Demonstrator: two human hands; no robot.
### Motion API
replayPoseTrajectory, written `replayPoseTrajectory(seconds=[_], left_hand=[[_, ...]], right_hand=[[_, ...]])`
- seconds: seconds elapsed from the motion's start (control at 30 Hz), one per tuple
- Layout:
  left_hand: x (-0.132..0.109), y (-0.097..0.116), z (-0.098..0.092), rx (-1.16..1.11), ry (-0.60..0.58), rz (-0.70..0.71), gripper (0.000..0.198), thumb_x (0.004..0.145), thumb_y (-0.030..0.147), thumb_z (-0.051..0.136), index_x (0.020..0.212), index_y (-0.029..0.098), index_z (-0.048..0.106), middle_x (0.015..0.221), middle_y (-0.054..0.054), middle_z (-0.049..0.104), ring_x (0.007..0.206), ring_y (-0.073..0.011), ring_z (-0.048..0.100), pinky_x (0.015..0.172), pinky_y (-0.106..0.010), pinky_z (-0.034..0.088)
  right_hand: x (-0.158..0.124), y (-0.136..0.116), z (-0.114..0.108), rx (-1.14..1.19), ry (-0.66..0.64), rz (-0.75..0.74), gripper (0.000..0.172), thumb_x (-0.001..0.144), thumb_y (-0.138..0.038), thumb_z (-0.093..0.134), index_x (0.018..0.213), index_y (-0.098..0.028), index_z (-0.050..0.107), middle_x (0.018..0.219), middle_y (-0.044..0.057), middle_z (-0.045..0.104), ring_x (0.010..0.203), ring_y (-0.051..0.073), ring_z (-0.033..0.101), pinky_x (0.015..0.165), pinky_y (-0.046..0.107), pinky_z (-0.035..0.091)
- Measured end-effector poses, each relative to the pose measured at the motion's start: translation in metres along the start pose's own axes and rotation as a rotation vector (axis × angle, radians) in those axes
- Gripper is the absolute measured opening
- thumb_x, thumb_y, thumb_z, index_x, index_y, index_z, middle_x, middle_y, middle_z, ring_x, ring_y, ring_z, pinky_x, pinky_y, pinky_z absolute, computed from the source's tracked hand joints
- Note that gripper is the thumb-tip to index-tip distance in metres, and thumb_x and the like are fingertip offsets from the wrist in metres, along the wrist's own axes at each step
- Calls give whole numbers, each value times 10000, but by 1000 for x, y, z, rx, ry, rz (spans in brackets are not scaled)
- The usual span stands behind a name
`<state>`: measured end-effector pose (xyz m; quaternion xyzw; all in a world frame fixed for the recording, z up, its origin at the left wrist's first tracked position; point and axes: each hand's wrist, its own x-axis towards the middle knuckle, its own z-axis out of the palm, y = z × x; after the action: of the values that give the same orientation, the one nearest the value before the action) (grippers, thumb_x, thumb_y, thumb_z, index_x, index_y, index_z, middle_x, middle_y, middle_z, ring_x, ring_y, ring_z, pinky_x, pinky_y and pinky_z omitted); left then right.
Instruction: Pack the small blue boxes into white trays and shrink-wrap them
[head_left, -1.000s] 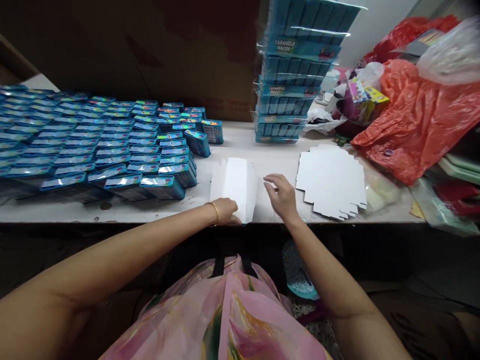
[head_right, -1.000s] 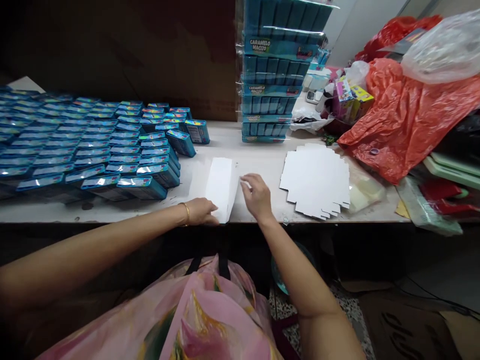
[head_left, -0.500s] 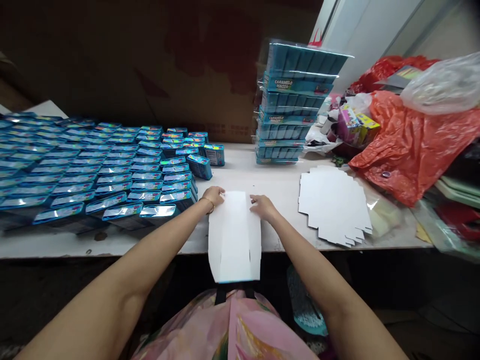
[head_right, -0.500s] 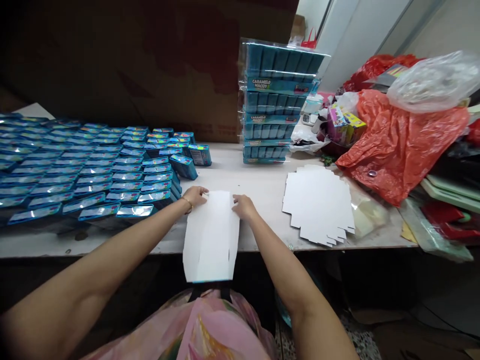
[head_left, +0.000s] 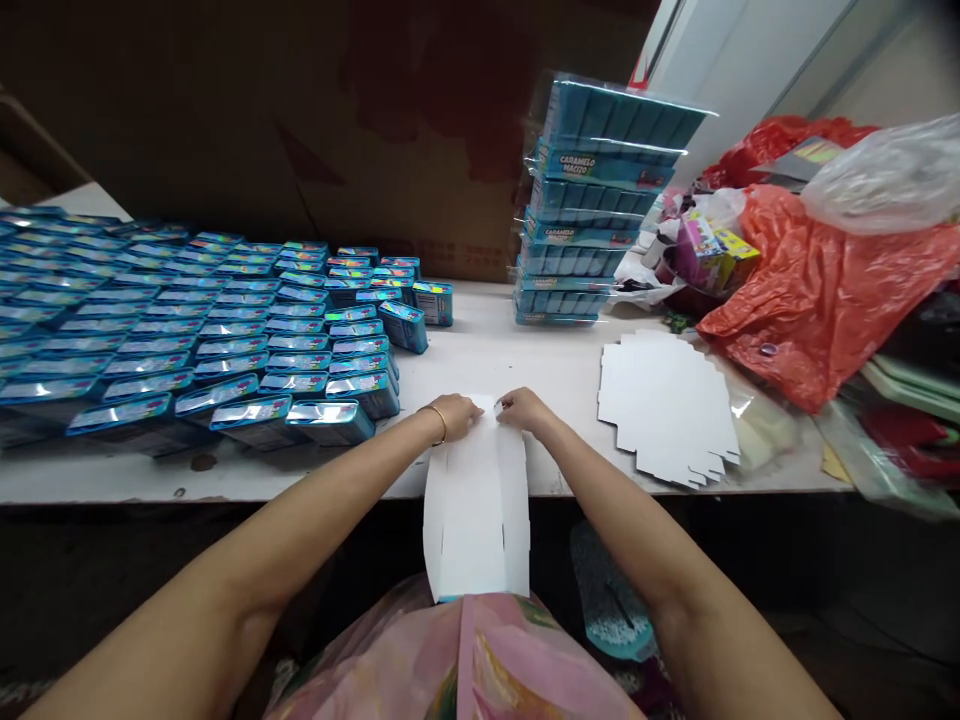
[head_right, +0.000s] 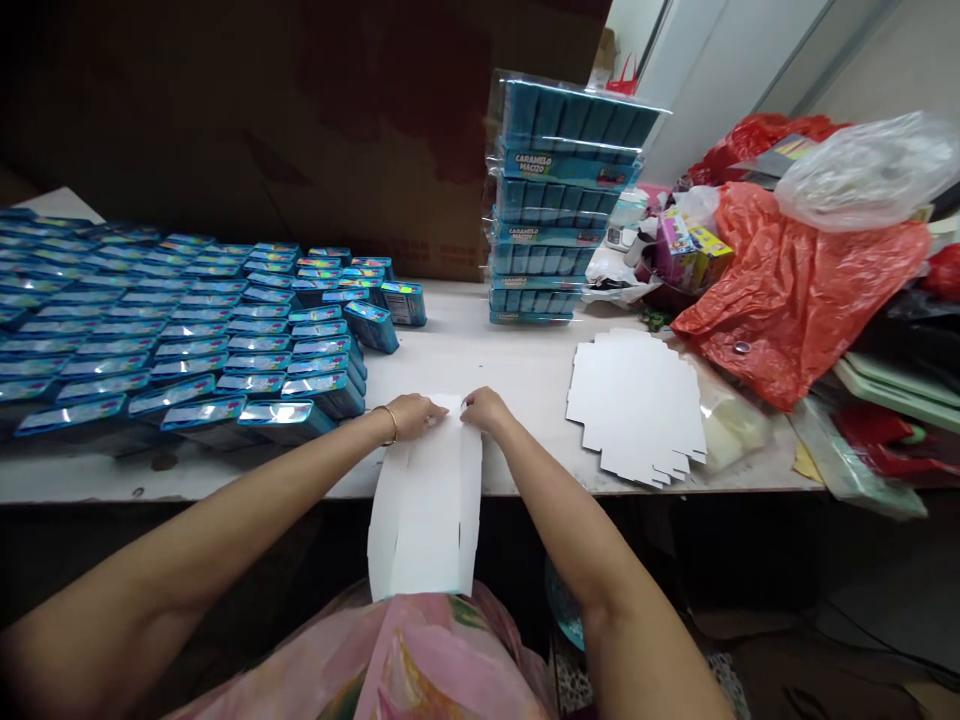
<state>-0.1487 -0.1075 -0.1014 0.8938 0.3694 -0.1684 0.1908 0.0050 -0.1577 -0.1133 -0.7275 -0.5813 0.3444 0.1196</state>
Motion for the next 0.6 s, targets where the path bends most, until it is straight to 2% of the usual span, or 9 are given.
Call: replayPoseTrajectory(seconds=[0.17,0.27,0.33,0.43,0.6], left_hand=[[3,2,-1,-69,26,-40,344,627,160,574,942,269,656,905,-59,669,864,-233,596,745,-306,429],[1,-6,6,-167,117,-92,365,643,198,570,1002,244,624,959,-59,656,879,-212,589,737,-280,430],[-2,-12,12,-246,174,-112,351,654,229,565,1001,210,619,980,-54,650,874,-186,587,715,-244,431],[-8,-19,21,-350,220,-134,255,698,279,522,882,171,661,889,-42,669,794,-149,592,653,-204,425],[-12,-15,25,-515,270,-232,214,642,320,569,655,142,686,619,-25,640,646,-143,565,572,-208,393]], right_hand=[[-4,-10,5,-85,45,-107,205,654,-89,503,689,-183,682,681,2,638,661,111,552,541,177,347],[-10,-10,5,-46,20,-158,217,669,-98,513,762,-194,684,745,-2,658,697,105,565,572,165,372],[-10,-7,4,43,-54,-125,224,655,-118,566,836,-190,676,794,1,668,709,101,574,595,159,396],[-8,-6,3,141,-142,-48,238,636,-140,621,867,-171,666,811,17,674,678,101,579,579,163,415],[-9,-10,2,95,-146,20,159,634,-198,630,771,-142,688,801,43,676,683,123,578,538,169,409]])
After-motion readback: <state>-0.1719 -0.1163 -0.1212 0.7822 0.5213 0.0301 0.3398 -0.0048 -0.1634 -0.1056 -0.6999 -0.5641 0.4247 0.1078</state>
